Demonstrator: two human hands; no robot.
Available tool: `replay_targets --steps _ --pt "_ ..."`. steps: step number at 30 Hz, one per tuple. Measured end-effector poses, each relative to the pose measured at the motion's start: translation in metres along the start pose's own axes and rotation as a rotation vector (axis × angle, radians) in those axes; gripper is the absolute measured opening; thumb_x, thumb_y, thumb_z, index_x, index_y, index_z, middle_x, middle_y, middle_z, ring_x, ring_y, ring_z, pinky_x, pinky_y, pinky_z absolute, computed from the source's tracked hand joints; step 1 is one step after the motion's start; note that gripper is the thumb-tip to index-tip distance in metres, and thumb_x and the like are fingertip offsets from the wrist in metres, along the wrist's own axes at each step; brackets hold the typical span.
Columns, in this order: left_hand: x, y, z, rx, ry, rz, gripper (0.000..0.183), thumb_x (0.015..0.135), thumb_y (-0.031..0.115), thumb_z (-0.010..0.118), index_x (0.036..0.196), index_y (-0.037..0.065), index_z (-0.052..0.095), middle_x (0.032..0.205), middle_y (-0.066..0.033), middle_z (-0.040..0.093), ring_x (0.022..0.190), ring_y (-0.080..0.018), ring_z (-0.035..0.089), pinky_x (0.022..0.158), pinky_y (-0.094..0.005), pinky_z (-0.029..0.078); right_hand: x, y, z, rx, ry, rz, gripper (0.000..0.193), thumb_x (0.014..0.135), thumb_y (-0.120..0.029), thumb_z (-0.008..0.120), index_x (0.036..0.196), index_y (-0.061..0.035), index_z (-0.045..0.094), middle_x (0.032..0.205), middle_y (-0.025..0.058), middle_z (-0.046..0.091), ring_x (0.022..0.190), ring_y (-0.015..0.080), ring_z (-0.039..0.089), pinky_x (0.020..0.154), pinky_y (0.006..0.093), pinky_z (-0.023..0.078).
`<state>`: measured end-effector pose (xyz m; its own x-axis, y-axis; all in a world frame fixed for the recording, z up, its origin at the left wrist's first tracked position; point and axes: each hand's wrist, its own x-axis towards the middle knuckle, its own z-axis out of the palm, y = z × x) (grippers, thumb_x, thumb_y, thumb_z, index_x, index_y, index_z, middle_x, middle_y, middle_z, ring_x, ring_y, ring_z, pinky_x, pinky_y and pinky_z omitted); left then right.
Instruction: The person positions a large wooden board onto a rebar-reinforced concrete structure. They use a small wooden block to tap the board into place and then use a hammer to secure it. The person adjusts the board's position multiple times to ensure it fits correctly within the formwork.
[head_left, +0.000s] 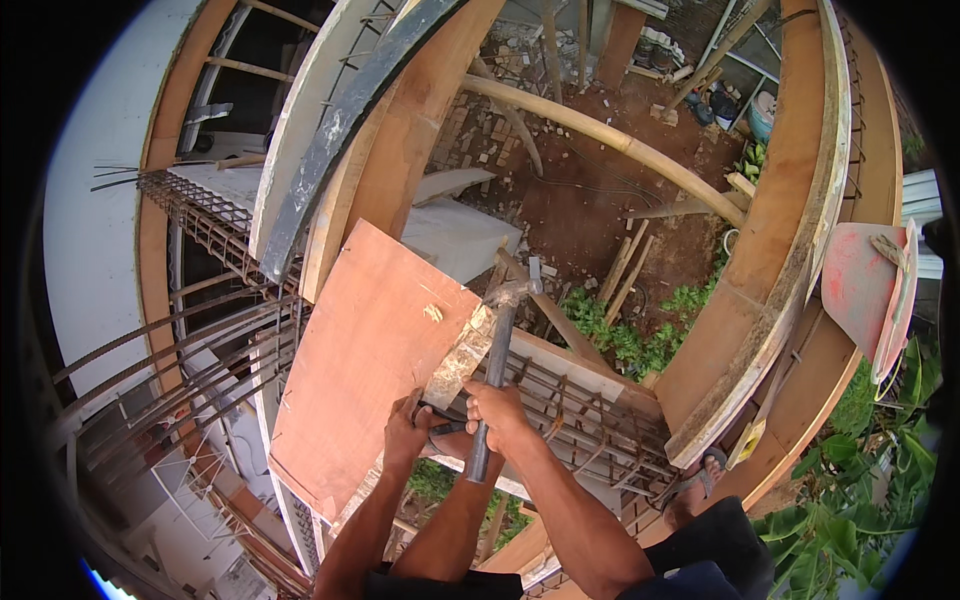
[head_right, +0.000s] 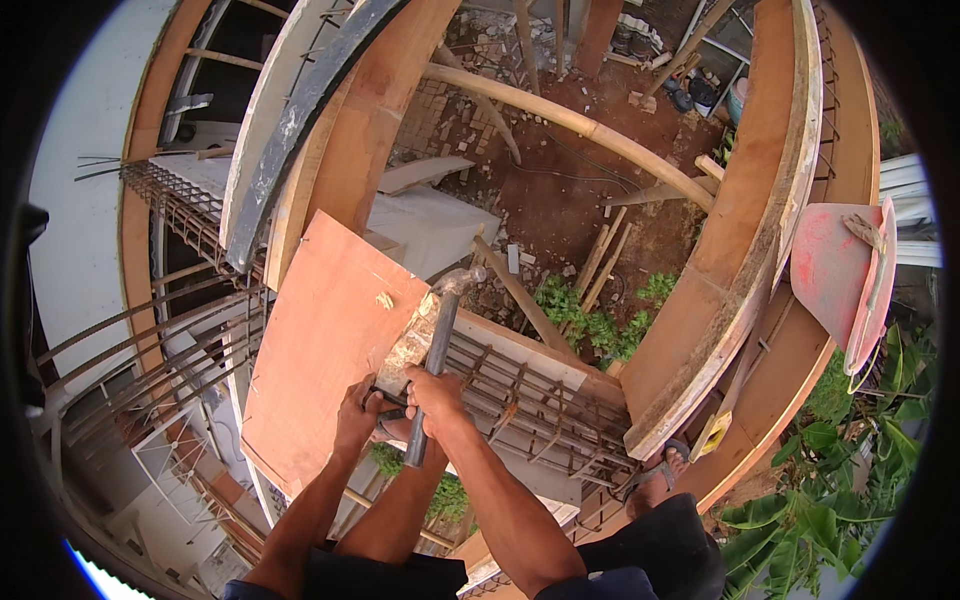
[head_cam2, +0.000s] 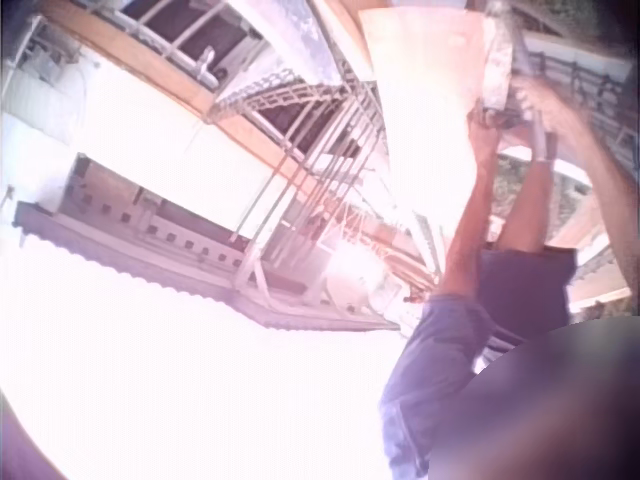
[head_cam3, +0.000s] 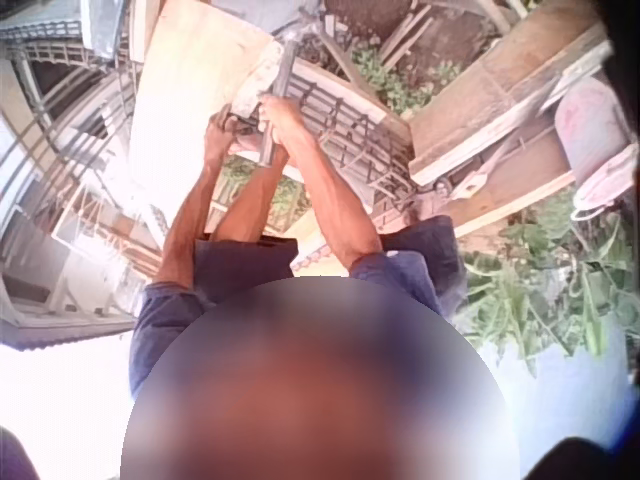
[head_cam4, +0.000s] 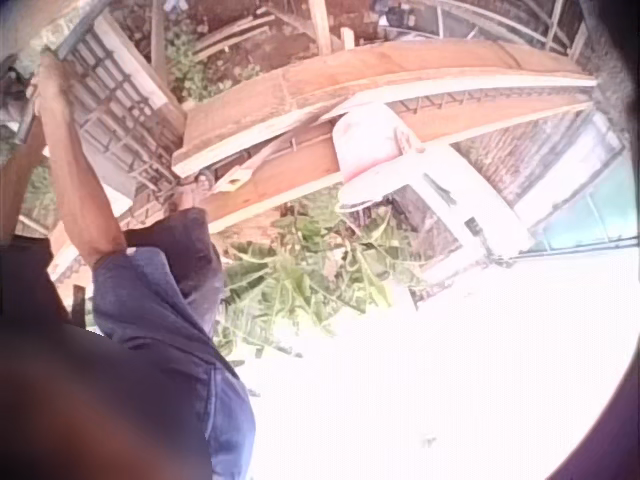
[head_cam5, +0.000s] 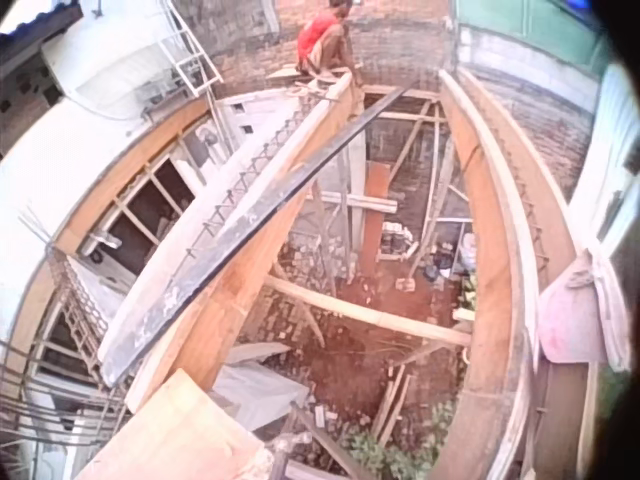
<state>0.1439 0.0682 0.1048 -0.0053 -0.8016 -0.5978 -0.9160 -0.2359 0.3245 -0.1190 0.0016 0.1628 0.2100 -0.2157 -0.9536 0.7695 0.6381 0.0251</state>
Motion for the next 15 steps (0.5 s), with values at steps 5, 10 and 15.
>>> replay_targets --steps 5,10,15 --pt "0.003 0.005 0.002 -0.001 0.050 0.010 0.047 0.097 0.025 0.064 0.141 0.010 0.060 0.133 -0.0229 0.060 0.119 -0.0417 0.062 0.100 -0.0470 0.051 0.091 0.077 -0.075 0.008 -0.219 0.131 0.023 0.099 -0.016 0.069 0.084 -0.0139 0.052 0.065 -0.0042 0.044 0.050 0.0066 0.039 0.046 0.0263 0.035" --pt "0.009 0.011 -0.005 -0.011 0.013 0.006 0.045 0.098 0.023 0.062 0.141 0.008 0.060 0.135 -0.0205 0.061 0.122 -0.0402 0.062 0.103 -0.0440 0.049 0.108 0.007 -0.129 -0.373 -0.391 0.350 0.027 0.088 -0.003 0.073 0.079 -0.0120 0.049 0.063 -0.0033 0.043 0.047 0.0078 0.039 0.044 0.0280 0.035" --pt "0.008 0.008 -0.005 -0.068 -0.027 0.010 0.045 0.100 0.025 0.060 0.141 0.008 0.059 0.136 -0.0201 0.060 0.125 -0.0384 0.060 0.106 -0.0412 0.047 0.207 -0.042 -0.179 -1.152 -0.192 -0.313 0.024 0.077 -0.014 0.081 0.086 -0.0027 0.062 0.063 0.0070 0.058 0.052 0.0212 0.057 0.054 0.0398 0.049"
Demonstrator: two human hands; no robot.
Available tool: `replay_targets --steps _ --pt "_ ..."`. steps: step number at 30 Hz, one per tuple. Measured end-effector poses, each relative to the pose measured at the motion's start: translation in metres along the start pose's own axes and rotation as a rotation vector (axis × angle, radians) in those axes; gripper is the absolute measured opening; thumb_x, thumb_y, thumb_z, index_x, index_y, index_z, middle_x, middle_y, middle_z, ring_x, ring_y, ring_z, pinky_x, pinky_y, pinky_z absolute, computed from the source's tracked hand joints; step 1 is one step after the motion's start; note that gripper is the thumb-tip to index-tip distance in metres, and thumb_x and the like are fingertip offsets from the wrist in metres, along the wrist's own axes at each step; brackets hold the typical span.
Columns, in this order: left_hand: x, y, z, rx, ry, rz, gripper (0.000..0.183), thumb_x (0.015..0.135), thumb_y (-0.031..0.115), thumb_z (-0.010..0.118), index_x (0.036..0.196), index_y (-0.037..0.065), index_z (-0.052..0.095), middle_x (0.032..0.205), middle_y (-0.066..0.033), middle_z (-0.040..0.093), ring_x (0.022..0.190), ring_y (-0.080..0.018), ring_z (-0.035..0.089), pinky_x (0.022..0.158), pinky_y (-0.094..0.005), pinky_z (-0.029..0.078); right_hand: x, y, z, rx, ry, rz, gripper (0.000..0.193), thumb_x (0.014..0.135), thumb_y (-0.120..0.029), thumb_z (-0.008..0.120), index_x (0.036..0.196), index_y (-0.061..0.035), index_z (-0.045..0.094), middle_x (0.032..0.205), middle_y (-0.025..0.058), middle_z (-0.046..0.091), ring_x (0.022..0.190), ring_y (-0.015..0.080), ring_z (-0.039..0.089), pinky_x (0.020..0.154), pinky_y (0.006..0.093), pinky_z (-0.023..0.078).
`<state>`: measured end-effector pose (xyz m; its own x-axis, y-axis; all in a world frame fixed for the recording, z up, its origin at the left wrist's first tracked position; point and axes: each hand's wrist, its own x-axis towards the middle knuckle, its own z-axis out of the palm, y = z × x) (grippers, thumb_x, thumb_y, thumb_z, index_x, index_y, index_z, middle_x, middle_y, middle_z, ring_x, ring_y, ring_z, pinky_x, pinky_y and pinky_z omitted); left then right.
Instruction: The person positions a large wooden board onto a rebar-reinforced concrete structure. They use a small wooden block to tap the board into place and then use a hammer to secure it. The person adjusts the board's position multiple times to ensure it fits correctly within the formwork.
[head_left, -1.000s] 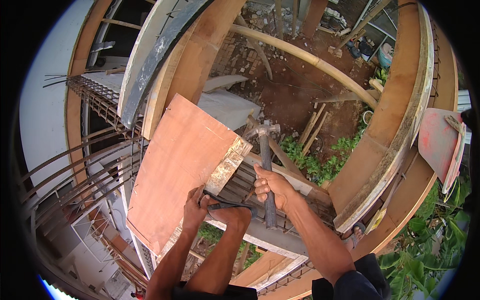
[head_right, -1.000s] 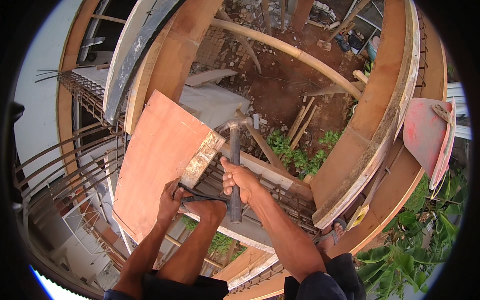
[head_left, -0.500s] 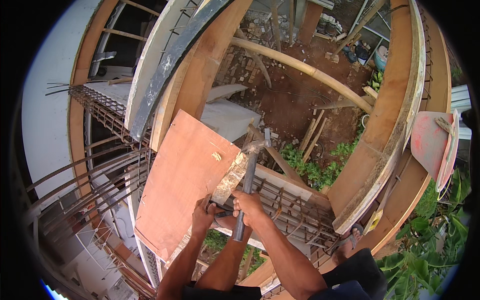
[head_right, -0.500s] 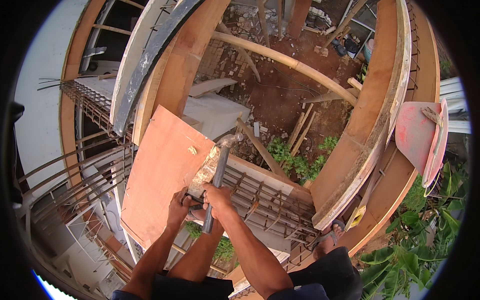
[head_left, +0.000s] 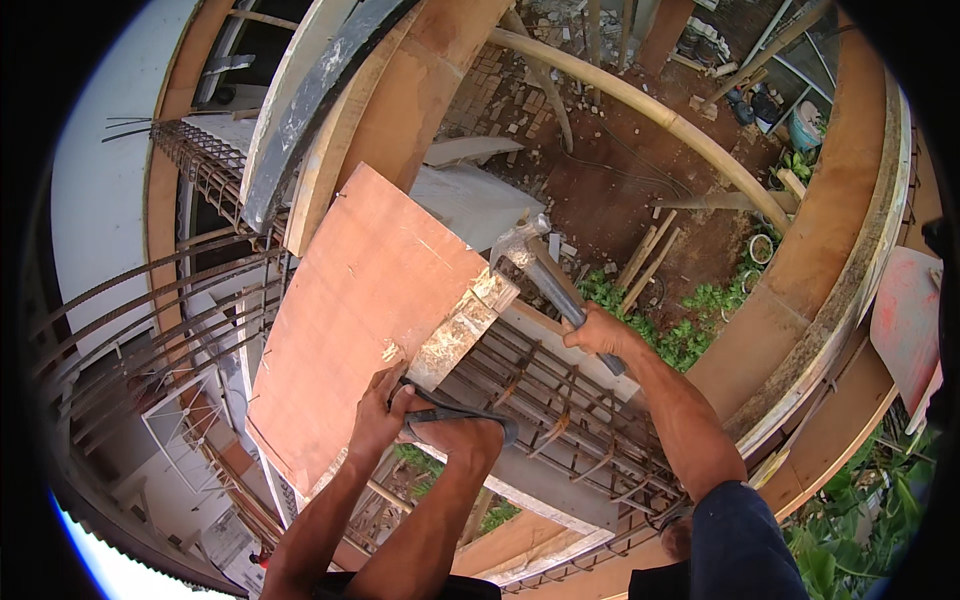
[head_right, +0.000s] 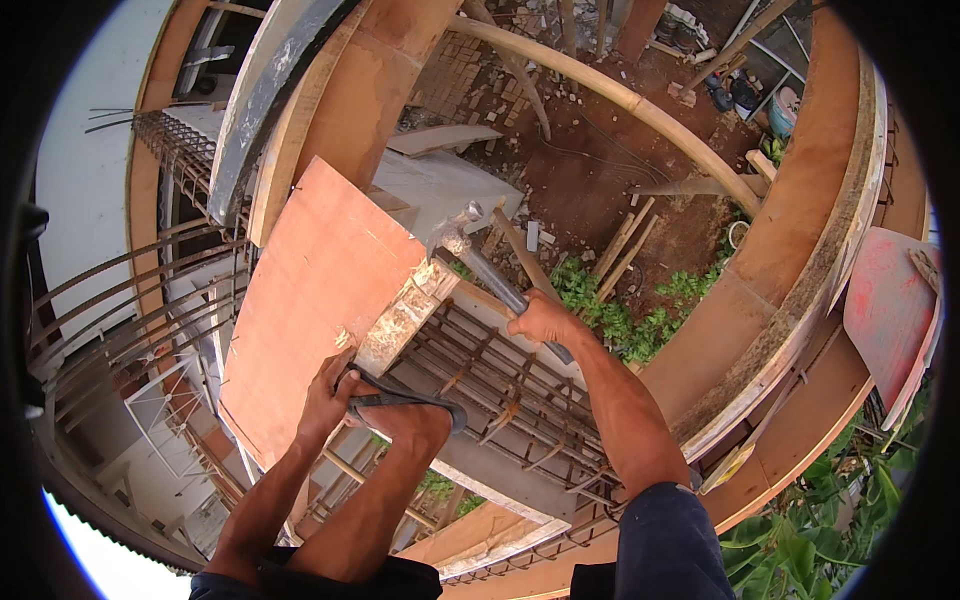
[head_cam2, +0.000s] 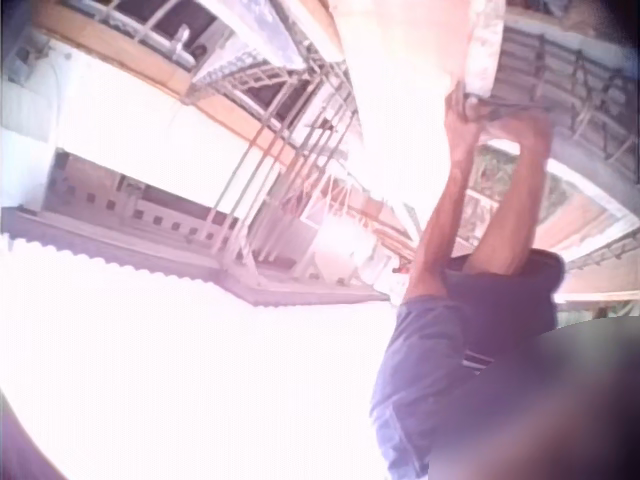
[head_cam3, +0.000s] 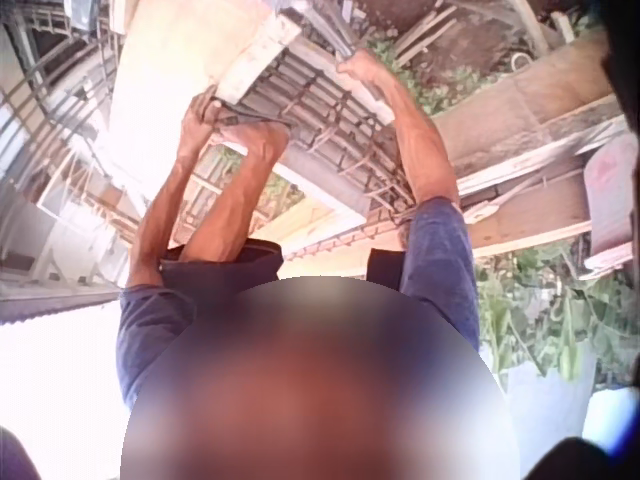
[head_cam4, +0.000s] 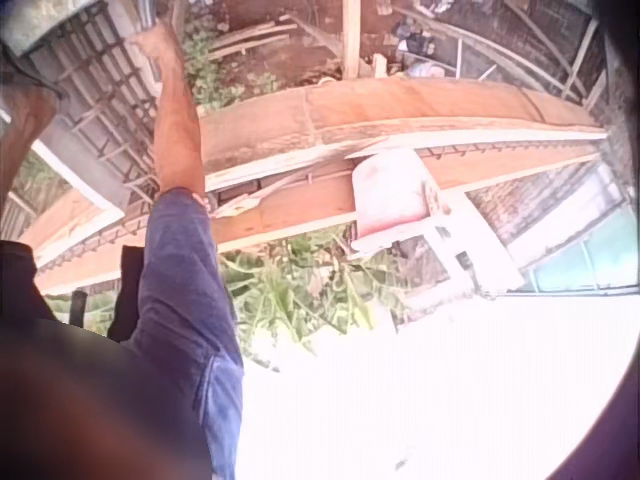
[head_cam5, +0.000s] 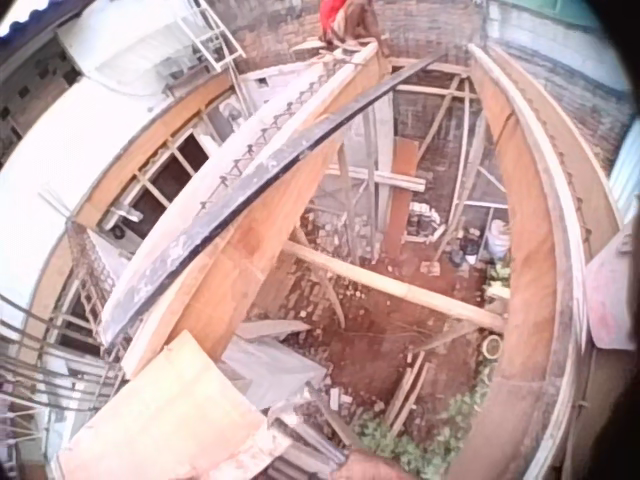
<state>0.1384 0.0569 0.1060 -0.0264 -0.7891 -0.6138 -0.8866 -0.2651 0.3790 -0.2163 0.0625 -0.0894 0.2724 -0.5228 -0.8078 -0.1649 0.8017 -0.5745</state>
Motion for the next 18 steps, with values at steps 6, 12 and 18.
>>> replay_targets --steps 6,12,18 --pt "-0.002 -0.004 0.007 -0.024 0.039 0.005 0.047 0.099 0.025 0.061 0.141 0.005 0.059 0.135 -0.0198 0.061 0.125 -0.0371 0.060 0.106 -0.0404 0.047 -0.046 -0.020 -0.016 -0.454 0.049 -0.204 0.017 0.085 -0.009 0.067 0.098 0.0007 0.066 0.072 0.0110 0.066 0.054 0.0259 0.063 0.057 0.0422 0.053" --pt "0.011 0.008 0.016 0.046 0.057 -0.196 0.055 0.084 0.032 0.080 0.129 0.003 0.065 0.122 -0.0192 0.066 0.107 -0.0372 0.068 0.093 -0.0421 0.054 -0.171 -0.085 -0.060 0.455 -0.109 0.542 0.025 0.094 -0.018 0.074 0.086 -0.0118 0.052 0.061 -0.0049 0.043 0.043 0.0074 0.039 0.041 0.0314 0.036" --pt "0.015 0.009 0.026 0.083 0.161 -0.091 0.065 0.073 0.029 0.089 0.128 0.002 0.066 0.115 -0.0187 0.066 0.096 -0.0322 0.069 0.085 -0.0406 0.055 -0.140 -0.097 -0.115 0.648 0.341 -0.365 0.035 0.097 -0.038 0.075 0.089 -0.0126 0.052 0.062 -0.0048 0.046 0.045 0.0068 0.044 0.040 0.0267 0.039"
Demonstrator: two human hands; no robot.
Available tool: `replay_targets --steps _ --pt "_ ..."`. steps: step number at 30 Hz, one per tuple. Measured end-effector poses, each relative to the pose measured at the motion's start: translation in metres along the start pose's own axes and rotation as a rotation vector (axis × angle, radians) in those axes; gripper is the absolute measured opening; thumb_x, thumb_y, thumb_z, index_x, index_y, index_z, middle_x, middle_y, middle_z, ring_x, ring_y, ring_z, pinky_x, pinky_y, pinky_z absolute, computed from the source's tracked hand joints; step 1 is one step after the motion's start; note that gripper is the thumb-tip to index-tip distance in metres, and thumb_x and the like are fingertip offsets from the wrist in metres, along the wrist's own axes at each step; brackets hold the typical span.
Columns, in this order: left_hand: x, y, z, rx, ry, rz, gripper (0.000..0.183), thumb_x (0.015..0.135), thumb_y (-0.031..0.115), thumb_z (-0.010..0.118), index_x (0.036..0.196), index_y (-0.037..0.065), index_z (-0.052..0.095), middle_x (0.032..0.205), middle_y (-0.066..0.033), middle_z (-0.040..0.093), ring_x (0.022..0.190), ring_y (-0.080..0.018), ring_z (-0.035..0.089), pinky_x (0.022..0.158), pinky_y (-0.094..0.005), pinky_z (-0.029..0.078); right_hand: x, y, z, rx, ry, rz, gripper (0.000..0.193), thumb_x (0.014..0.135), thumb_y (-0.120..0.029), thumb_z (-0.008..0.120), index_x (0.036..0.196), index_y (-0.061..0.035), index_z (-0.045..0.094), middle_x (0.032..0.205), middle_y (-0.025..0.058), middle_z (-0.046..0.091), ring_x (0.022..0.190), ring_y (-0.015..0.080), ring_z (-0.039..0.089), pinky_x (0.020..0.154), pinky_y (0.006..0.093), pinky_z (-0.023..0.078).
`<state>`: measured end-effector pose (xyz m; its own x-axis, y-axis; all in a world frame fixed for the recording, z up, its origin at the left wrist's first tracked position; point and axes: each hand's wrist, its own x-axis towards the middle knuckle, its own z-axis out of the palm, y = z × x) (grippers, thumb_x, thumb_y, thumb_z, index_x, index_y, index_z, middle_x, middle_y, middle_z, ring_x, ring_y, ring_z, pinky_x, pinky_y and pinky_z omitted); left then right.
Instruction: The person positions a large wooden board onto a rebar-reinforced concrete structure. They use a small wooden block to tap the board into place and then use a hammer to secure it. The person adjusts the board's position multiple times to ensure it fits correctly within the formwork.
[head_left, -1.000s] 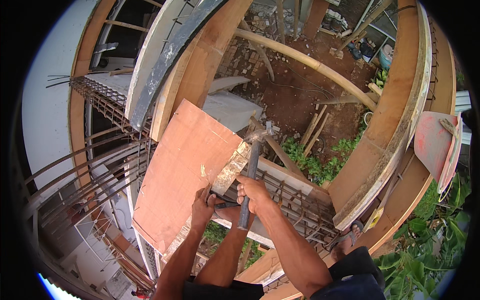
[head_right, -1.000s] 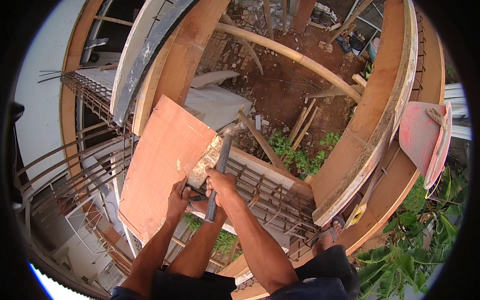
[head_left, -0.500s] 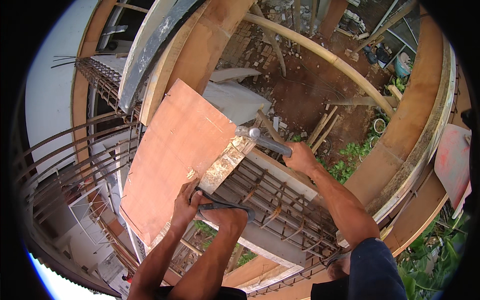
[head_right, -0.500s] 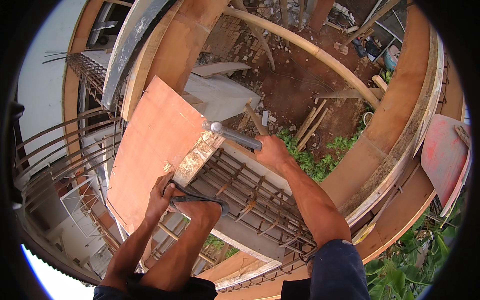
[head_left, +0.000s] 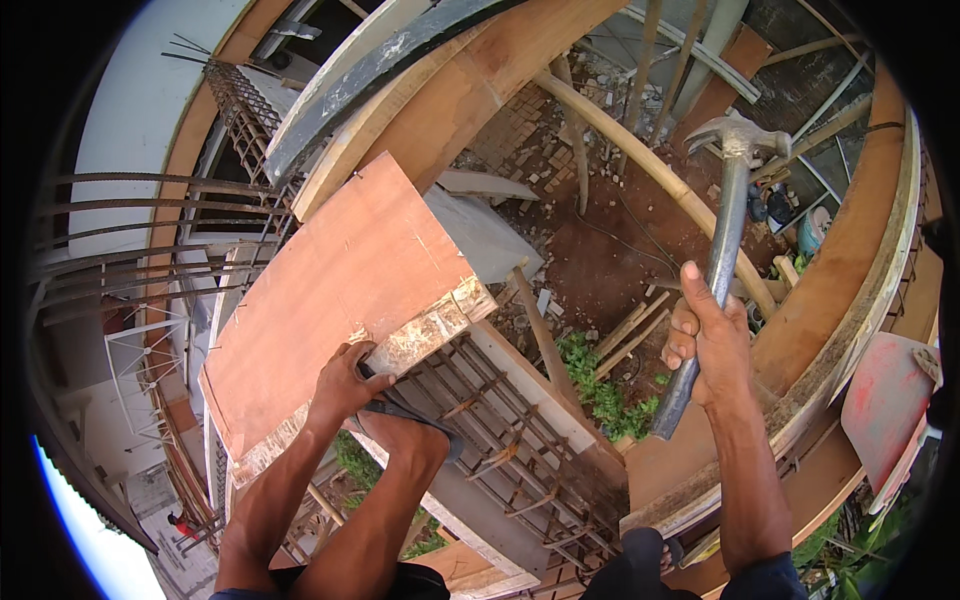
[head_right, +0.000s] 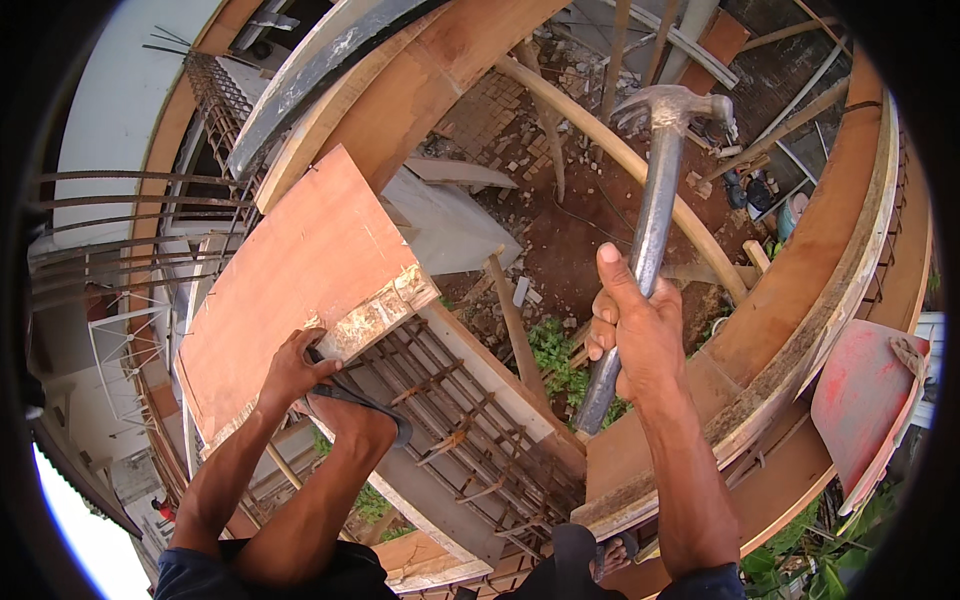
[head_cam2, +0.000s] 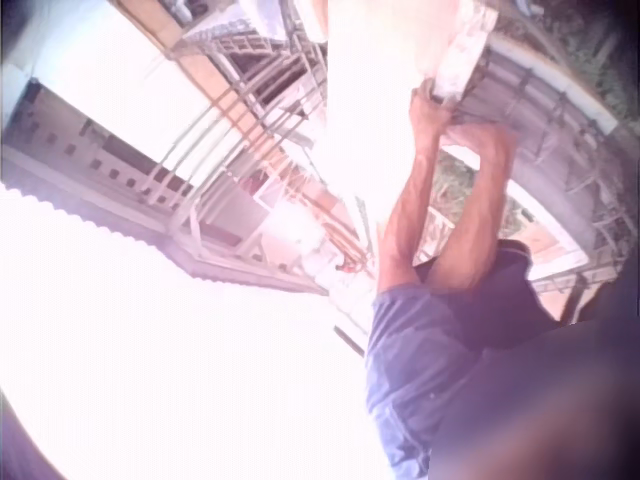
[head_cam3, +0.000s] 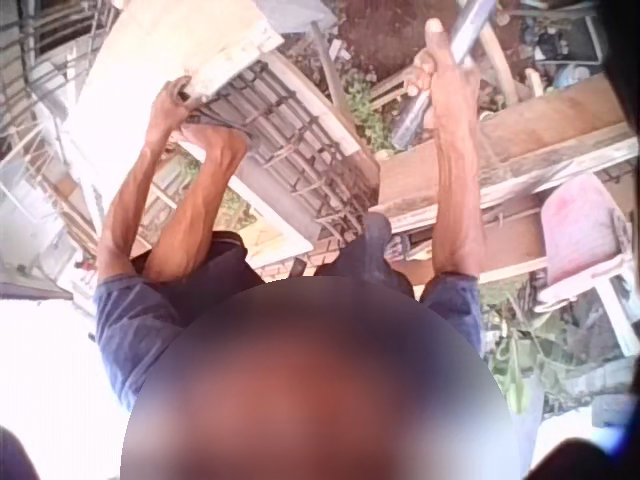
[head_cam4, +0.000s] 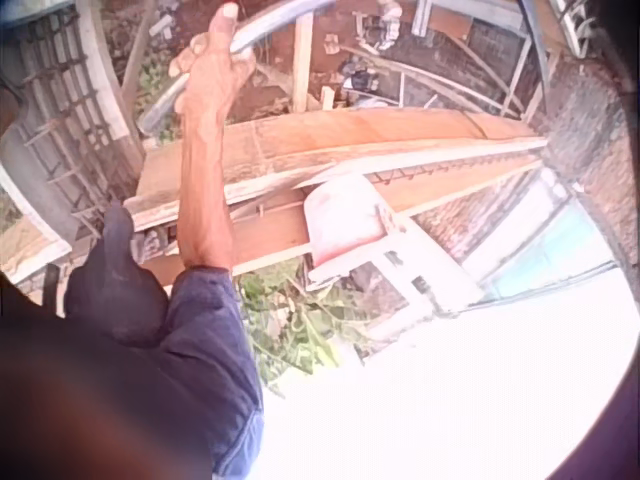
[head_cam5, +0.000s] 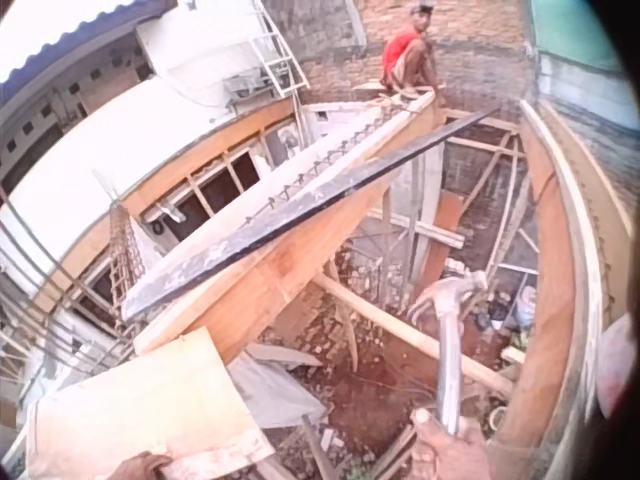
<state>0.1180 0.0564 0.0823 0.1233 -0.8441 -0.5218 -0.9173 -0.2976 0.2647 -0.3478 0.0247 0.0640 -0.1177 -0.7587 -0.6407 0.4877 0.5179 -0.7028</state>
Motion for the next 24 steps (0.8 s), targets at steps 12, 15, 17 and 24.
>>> replay_targets --steps 12,15,17,24 --pt "-0.003 -0.009 0.009 0.157 0.073 0.074 0.071 0.069 0.026 0.092 0.128 -0.003 0.066 0.115 -0.0189 0.066 0.095 -0.0319 0.070 0.081 -0.0385 0.056 -0.034 0.137 0.131 0.462 -0.538 0.969 0.038 0.098 -0.025 0.067 0.070 -0.0173 0.042 0.058 -0.0024 0.040 0.045 0.0138 0.040 0.044 0.0319 0.038" --pt "-0.005 -0.005 0.006 0.011 0.085 0.029 0.070 0.068 0.030 0.090 0.128 0.001 0.068 0.121 -0.0184 0.068 0.111 -0.0373 0.065 0.097 -0.0428 0.052 -0.022 0.179 0.086 0.470 -0.582 1.012 0.031 0.099 -0.031 0.072 0.087 -0.0149 0.048 0.059 -0.0070 0.042 0.046 0.0062 0.040 0.044 0.0283 0.039" --pt "-0.014 -0.004 0.005 0.076 0.041 0.027 0.069 0.068 0.031 0.090 0.128 0.003 0.069 0.125 -0.0178 0.068 0.116 -0.0391 0.063 0.102 -0.0445 0.050 -0.025 0.182 0.067 0.136 -0.466 0.880 0.034 0.099 -0.031 0.073 0.082 -0.0143 0.048 0.059 -0.0061 0.045 0.046 0.0061 0.042 0.042 0.0282 0.039" --pt "-0.023 0.001 0.010 0.213 0.042 0.039 0.071 0.070 0.032 0.088 0.134 0.009 0.066 0.128 -0.0139 0.066 0.123 -0.0379 0.056 0.108 -0.0483 0.044 -0.039 0.119 0.073 -0.852 -0.400 0.260 0.050 0.099 -0.033 0.071 0.061 -0.0109 0.048 0.049 -0.0026 0.045 0.040 0.0103 0.050 0.036 0.0304 0.041"
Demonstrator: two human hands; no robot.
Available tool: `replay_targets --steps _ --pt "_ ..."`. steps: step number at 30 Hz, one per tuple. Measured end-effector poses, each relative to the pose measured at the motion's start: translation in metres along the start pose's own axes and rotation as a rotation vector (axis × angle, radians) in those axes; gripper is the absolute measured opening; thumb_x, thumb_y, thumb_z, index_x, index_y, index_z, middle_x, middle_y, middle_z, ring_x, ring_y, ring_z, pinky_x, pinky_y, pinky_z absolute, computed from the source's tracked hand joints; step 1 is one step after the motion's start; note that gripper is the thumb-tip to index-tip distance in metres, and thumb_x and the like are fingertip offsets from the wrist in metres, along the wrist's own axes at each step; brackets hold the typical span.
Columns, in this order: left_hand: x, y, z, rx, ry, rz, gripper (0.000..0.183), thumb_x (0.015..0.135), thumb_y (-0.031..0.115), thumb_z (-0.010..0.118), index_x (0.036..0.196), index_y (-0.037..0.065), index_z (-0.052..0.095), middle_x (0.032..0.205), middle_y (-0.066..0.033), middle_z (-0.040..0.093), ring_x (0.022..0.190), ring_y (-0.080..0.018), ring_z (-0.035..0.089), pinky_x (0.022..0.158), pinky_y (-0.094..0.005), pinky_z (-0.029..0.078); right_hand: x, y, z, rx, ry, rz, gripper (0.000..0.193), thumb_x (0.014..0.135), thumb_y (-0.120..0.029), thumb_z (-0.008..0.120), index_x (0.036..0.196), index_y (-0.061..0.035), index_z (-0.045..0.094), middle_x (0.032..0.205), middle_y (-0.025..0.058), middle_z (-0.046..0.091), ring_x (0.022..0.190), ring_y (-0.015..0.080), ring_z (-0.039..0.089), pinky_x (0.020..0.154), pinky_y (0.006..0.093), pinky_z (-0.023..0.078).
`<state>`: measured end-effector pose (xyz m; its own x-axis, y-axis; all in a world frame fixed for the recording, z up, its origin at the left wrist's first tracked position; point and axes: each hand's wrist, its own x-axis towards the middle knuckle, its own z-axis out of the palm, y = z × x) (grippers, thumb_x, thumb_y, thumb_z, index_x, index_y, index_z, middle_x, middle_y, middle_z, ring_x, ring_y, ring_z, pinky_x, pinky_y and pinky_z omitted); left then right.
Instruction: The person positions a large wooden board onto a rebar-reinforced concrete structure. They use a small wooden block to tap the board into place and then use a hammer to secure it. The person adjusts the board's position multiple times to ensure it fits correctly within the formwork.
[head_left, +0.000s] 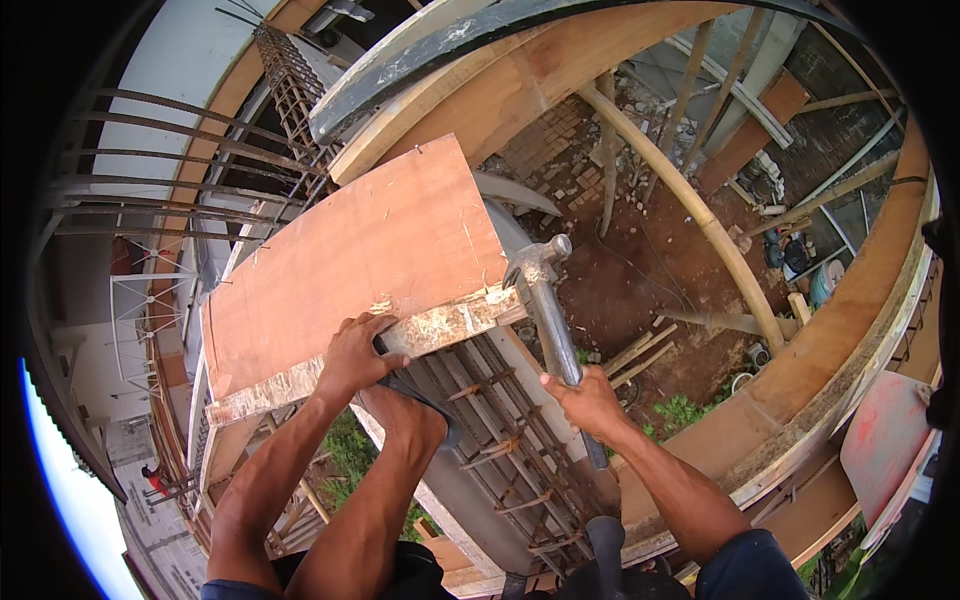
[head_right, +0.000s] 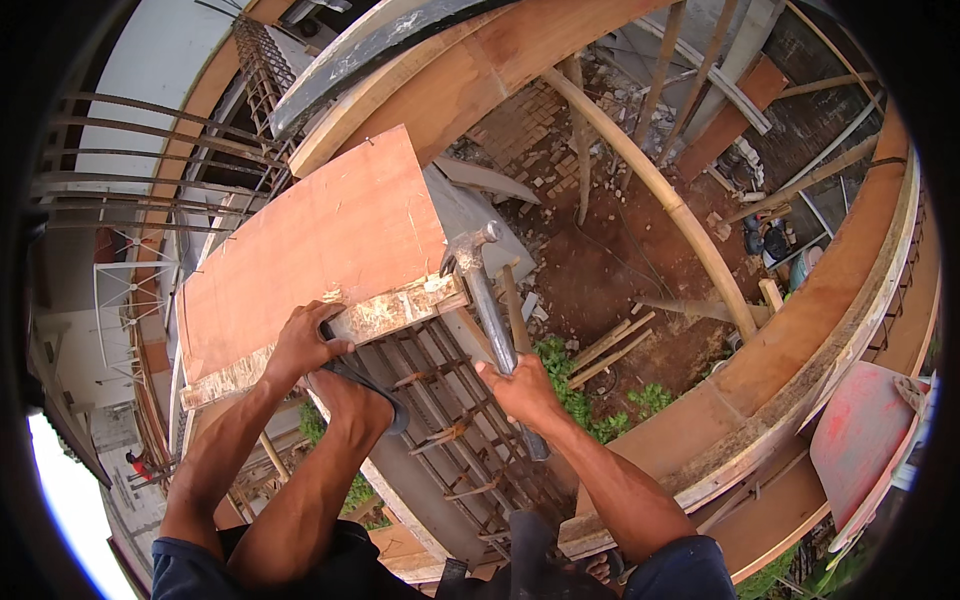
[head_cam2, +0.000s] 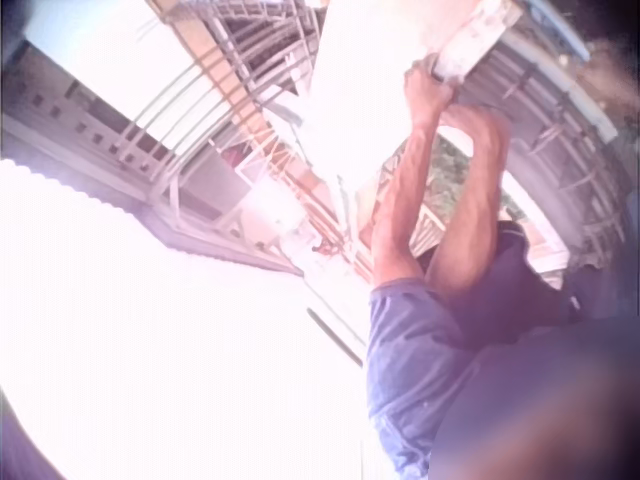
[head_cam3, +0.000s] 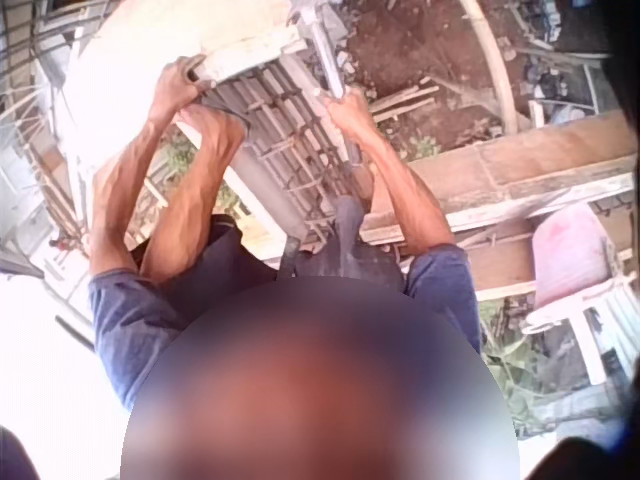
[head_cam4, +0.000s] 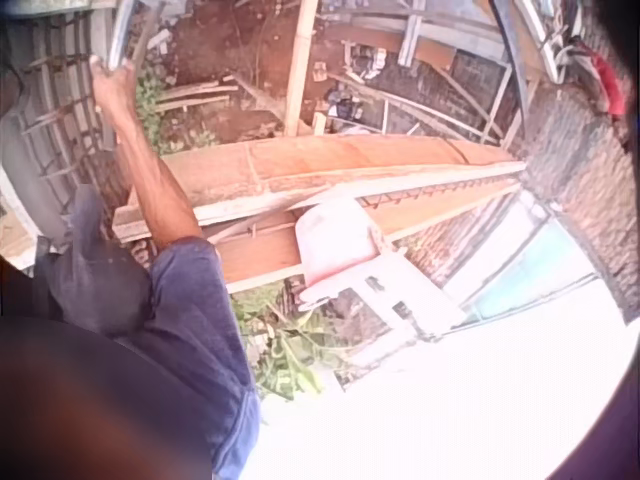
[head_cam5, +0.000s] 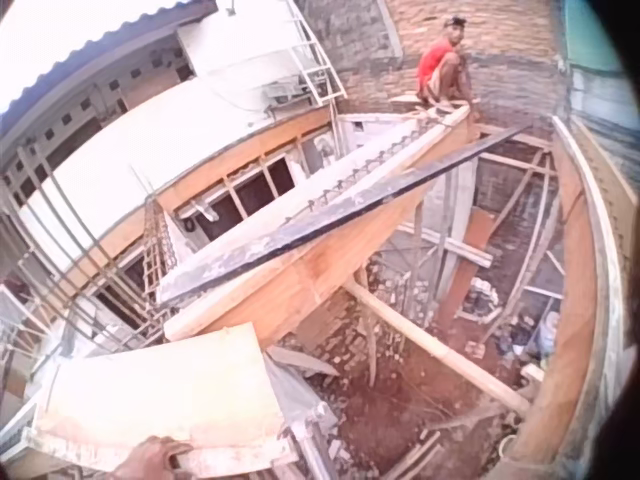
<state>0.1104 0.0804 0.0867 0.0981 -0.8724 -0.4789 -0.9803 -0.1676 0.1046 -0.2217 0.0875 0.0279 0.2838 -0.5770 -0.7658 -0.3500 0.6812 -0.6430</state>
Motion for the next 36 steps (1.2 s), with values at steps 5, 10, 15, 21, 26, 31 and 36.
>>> replay_targets --steps 5,10,15,21,26,31,36 --pt "-0.009 0.004 0.007 0.131 0.154 0.084 0.070 0.073 0.032 0.086 0.135 0.009 0.064 0.131 -0.0113 0.064 0.130 -0.0351 0.051 0.112 -0.0497 0.038 -0.005 0.022 0.027 1.792 -0.998 0.462 0.040 0.106 -0.038 0.060 0.076 -0.0164 0.045 0.059 -0.0101 0.035 0.042 0.0044 0.034 0.043 0.0238 0.034" --pt "-0.007 -0.002 0.013 0.195 0.159 0.120 0.071 0.075 0.036 0.084 0.137 0.008 0.063 0.133 -0.0118 0.062 0.131 -0.0371 0.049 0.112 -0.0524 0.036 0.006 0.023 0.017 1.342 -0.565 0.393 0.037 0.105 -0.040 0.060 0.079 -0.0176 0.046 0.059 -0.0097 0.037 0.043 0.0040 0.036 0.043 0.0241 0.036" --pt "-0.004 0.000 0.014 0.162 0.115 0.073 0.074 0.075 0.039 0.085 0.139 0.008 0.063 0.136 -0.0117 0.062 0.133 -0.0360 0.049 0.110 -0.0516 0.037 0.024 -0.053 -0.038 1.180 0.002 0.057 0.041 0.104 -0.044 0.062 0.078 -0.0200 0.041 0.060 -0.0083 0.034 0.045 0.0054 0.033 0.046 0.0240 0.034" --pt "-0.004 0.008 0.008 0.157 0.056 0.086 0.076 0.075 0.039 0.085 0.141 0.010 0.061 0.137 -0.0117 0.061 0.134 -0.0342 0.048 0.110 -0.0508 0.037 -0.004 -0.001 0.014 1.198 -0.641 0.591 0.033 0.103 -0.024 0.062 0.079 -0.0190 0.039 0.055 -0.0109 0.034 0.040 0.0052 0.034 0.042 0.0268 0.032" --pt "-0.005 0.005 0.010 0.161 0.052 0.055 0.075 0.076 0.038 0.084 0.141 0.011 0.061 0.137 -0.0121 0.061 0.135 -0.0335 0.049 0.111 -0.0504 0.037 0.034 0.061 -0.017 0.945 -0.413 0.353 0.031 0.102 -0.028 0.065 0.081 -0.0190 0.044 0.056 -0.0092 0.038 0.041 0.0040 0.038 0.040 0.0257 0.037" --pt "-0.001 0.004 0.012 0.166 0.065 0.063 0.076 0.075 0.038 0.085 0.142 0.011 0.061 0.137 -0.0125 0.062 0.132 -0.0336 0.051 0.111 -0.0495 0.037 0.036 -0.031 -0.062 1.420 0.148 -0.058 0.028 0.103 -0.027 0.064 0.084 -0.0171 0.044 0.058 -0.0085 0.035 0.043 0.0051 0.034 0.042 0.0266 0.035" --pt "-0.002 0.005 0.008 0.167 0.059 0.132 0.076 0.074 0.032 0.086 0.142 0.011 0.060 0.136 -0.0108 0.062 0.130 -0.0331 0.052 0.109 -0.0480 0.039 -0.016 -0.003 0.014 1.107 -0.611 0.546 0.026 0.099 -0.018 0.066 0.091 -0.0166 0.041 0.057 -0.0078 0.033 0.043 0.0067 0.034 0.044 0.0277 0.035"
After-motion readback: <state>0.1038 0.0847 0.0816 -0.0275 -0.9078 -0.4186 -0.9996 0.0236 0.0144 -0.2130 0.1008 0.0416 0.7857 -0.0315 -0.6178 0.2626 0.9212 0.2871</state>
